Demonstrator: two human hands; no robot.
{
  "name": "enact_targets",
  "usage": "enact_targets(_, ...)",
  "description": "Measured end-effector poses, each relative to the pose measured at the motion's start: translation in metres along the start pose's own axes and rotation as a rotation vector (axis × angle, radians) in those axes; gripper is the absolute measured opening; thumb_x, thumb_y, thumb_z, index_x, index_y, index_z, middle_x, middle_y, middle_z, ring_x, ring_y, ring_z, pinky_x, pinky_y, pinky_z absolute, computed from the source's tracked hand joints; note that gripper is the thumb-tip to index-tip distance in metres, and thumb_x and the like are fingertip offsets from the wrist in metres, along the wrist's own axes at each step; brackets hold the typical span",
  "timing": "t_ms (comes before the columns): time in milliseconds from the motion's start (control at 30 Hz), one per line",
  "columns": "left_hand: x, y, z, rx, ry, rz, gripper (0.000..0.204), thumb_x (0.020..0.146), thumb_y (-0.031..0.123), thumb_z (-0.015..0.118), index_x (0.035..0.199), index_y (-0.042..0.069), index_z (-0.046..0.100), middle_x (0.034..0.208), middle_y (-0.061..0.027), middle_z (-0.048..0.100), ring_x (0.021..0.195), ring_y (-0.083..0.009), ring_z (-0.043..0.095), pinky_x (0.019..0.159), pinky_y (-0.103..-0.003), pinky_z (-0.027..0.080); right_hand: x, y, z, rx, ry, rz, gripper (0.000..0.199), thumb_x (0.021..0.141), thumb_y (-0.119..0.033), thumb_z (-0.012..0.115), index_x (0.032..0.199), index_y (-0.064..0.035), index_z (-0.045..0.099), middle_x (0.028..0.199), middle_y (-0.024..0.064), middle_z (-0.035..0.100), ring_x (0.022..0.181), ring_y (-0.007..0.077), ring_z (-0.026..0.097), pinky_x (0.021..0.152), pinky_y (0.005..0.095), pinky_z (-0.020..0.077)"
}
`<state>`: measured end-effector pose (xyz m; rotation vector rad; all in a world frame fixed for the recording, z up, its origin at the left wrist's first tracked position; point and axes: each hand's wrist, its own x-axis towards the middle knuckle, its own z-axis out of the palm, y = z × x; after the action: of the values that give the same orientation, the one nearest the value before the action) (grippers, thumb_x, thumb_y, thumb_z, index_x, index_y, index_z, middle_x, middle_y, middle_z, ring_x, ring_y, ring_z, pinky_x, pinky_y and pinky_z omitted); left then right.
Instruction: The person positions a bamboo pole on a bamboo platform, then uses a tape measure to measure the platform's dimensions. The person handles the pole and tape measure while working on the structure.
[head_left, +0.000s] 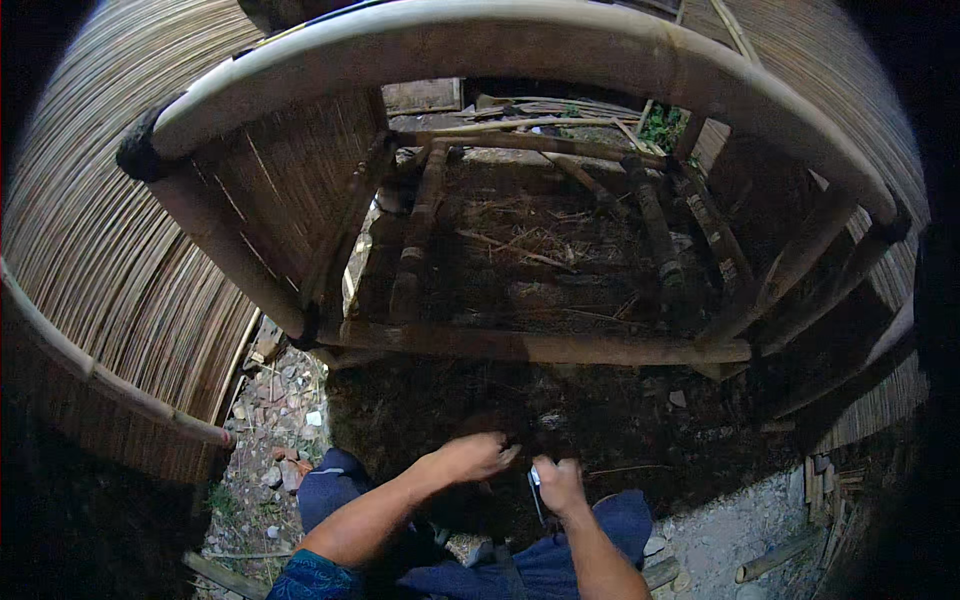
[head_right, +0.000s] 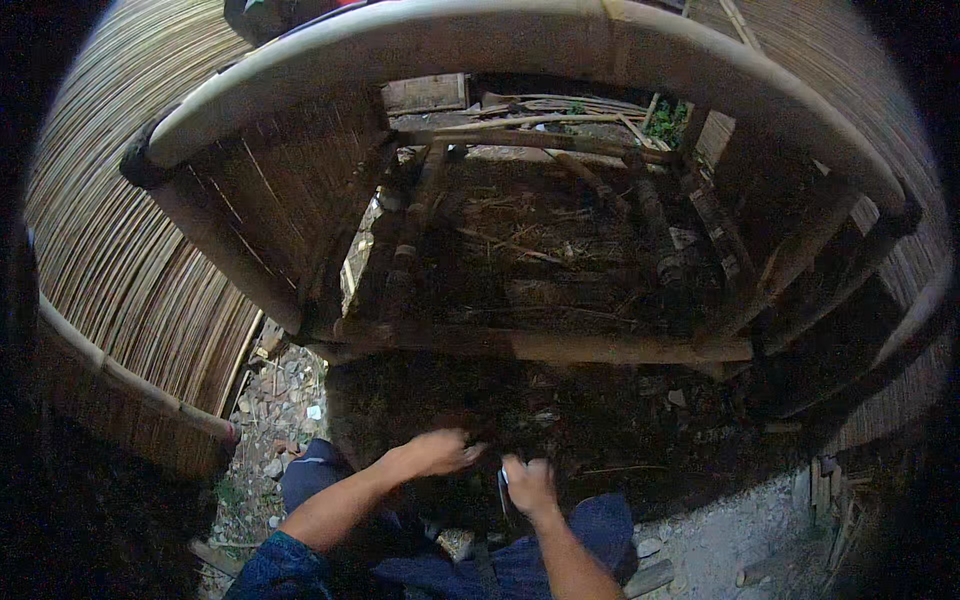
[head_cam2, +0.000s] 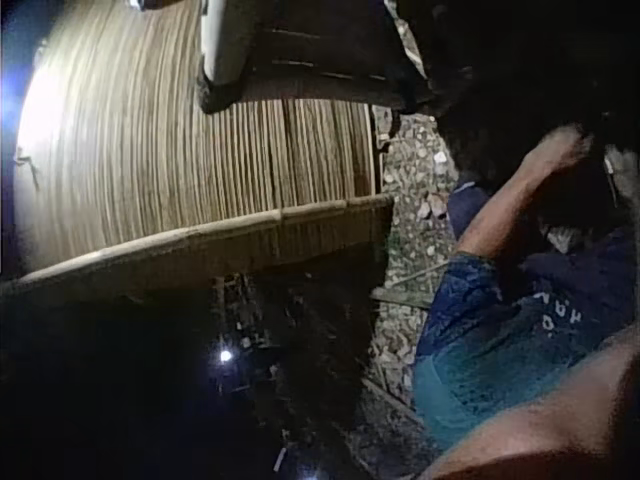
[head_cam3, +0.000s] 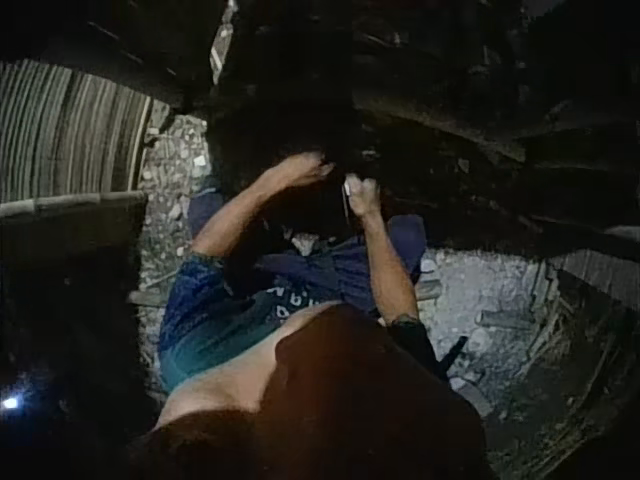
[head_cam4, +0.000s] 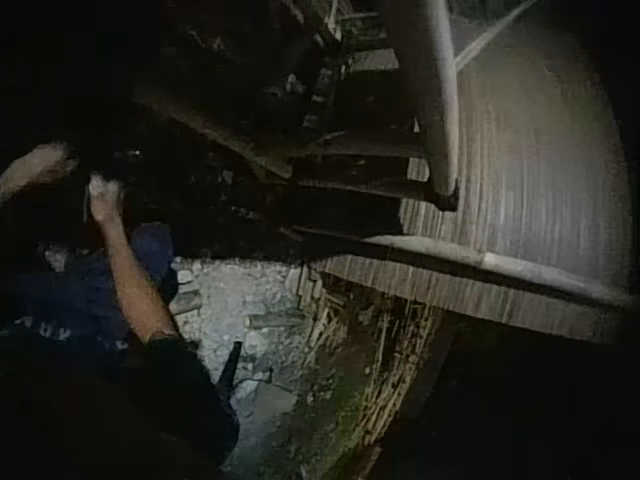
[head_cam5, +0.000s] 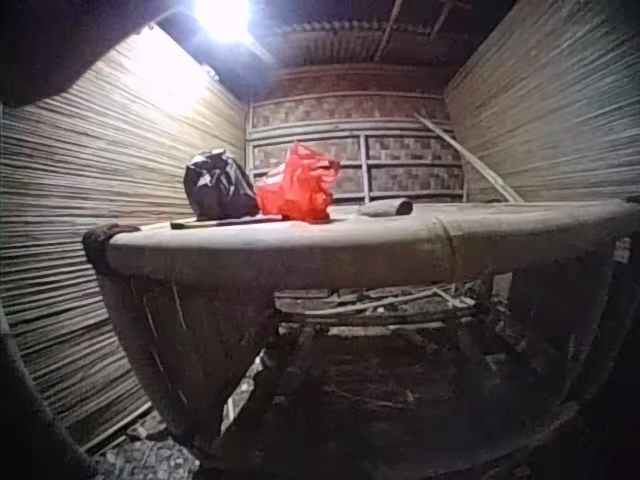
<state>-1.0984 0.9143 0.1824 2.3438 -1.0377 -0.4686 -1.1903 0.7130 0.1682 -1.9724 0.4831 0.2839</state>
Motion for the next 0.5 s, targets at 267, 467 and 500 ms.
enact_targets(267, 0.010, 0.046, -0.035, -0.316, 0.108, 0.002, 0.037, 0.111, 0.029, 0.050, 0.140, 0.018, 0.070, 0.078, -0.0203, 0.064, 0.066, -0.0337, 0.063, 0.063, -0.043, 0.052, 0.008, -0.001, 0.017, 0.719, 0.148, -0.344, 0.028, 0.101, -0.018, 0.065, 0.122, -0.0007, 0.070, 0.118, 0.0058, 0.071, 0.108, 0.0218, 0.066, 0.100, 0.0407, 0.0507)
enact_targets(467, 0.013, 0.007, -0.019, -0.401, -0.226, -0.067, 0.044, 0.111, 0.039, 0.047, 0.130, 0.007, 0.070, 0.121, -0.0274, 0.071, 0.113, -0.0396, 0.070, 0.094, -0.048, 0.055, 0.045, 0.051, 0.059, 1.129, 0.016, -0.265, 0.046, 0.104, -0.034, 0.057, 0.137, -0.0017, 0.063, 0.131, 0.0115, 0.067, 0.116, 0.0262, 0.064, 0.104, 0.0406, 0.0498)
enact_targets(500, 0.019, 0.008, -0.025, -0.422, -0.278, -0.044, 0.043, 0.110, 0.038, 0.048, 0.131, 0.007, 0.069, 0.124, -0.0273, 0.070, 0.116, -0.0400, 0.068, 0.096, -0.048, 0.054, 0.047, 0.050, 0.056, 1.156, 0.017, -0.252, 0.047, 0.104, -0.034, 0.057, 0.138, -0.0019, 0.061, 0.130, 0.0124, 0.067, 0.114, 0.0265, 0.065, 0.101, 0.0406, 0.0508)
